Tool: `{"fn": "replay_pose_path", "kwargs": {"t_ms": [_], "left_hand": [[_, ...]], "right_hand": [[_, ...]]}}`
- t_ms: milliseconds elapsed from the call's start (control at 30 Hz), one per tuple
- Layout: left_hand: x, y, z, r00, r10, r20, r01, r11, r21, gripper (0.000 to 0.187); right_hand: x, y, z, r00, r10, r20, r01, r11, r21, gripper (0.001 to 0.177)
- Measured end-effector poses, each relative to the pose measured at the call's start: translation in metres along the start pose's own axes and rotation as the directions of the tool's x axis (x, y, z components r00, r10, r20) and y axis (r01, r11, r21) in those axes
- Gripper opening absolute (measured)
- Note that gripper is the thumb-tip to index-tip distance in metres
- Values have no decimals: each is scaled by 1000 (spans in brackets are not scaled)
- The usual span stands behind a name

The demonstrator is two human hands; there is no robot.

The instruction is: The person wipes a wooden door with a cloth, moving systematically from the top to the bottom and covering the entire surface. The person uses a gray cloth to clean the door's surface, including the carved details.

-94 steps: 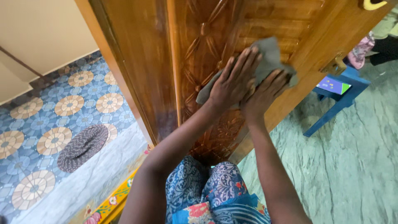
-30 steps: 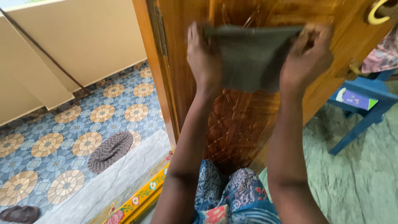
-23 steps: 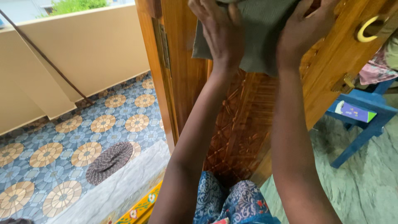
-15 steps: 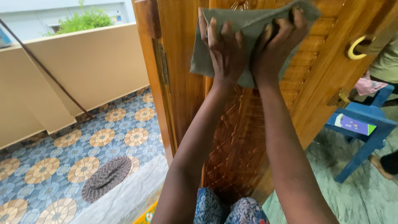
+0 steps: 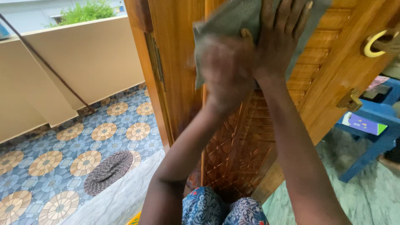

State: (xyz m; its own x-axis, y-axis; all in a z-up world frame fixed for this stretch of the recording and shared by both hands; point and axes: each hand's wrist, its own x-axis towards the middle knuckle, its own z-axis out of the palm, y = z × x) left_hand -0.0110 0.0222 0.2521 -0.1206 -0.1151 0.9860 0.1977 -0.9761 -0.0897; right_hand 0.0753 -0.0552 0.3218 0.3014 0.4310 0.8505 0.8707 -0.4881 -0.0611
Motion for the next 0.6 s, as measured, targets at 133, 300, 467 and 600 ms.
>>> {"fn": "replay_pose_path", "kwargs": {"t_ms": [133, 300, 467, 600], "left_hand": [[-26, 15, 37, 977, -31, 213, 41, 998, -44, 44], [5, -12, 45, 987, -157, 19, 154, 982, 110, 52], [10, -23, 27, 965, -194, 175, 130, 938, 320, 55], [-11, -24, 24, 925, -262, 276, 123, 892, 434, 57]], "right_hand": [[5, 12, 12, 996, -84, 0, 84, 995, -50, 62], [-8, 33, 30, 931, -306, -201, 282, 949, -137, 62], [-18, 33, 34, 936, -277, -216, 266, 961, -80, 69], [-41, 32, 45, 953, -232, -193, 218, 972, -91, 69]]}}
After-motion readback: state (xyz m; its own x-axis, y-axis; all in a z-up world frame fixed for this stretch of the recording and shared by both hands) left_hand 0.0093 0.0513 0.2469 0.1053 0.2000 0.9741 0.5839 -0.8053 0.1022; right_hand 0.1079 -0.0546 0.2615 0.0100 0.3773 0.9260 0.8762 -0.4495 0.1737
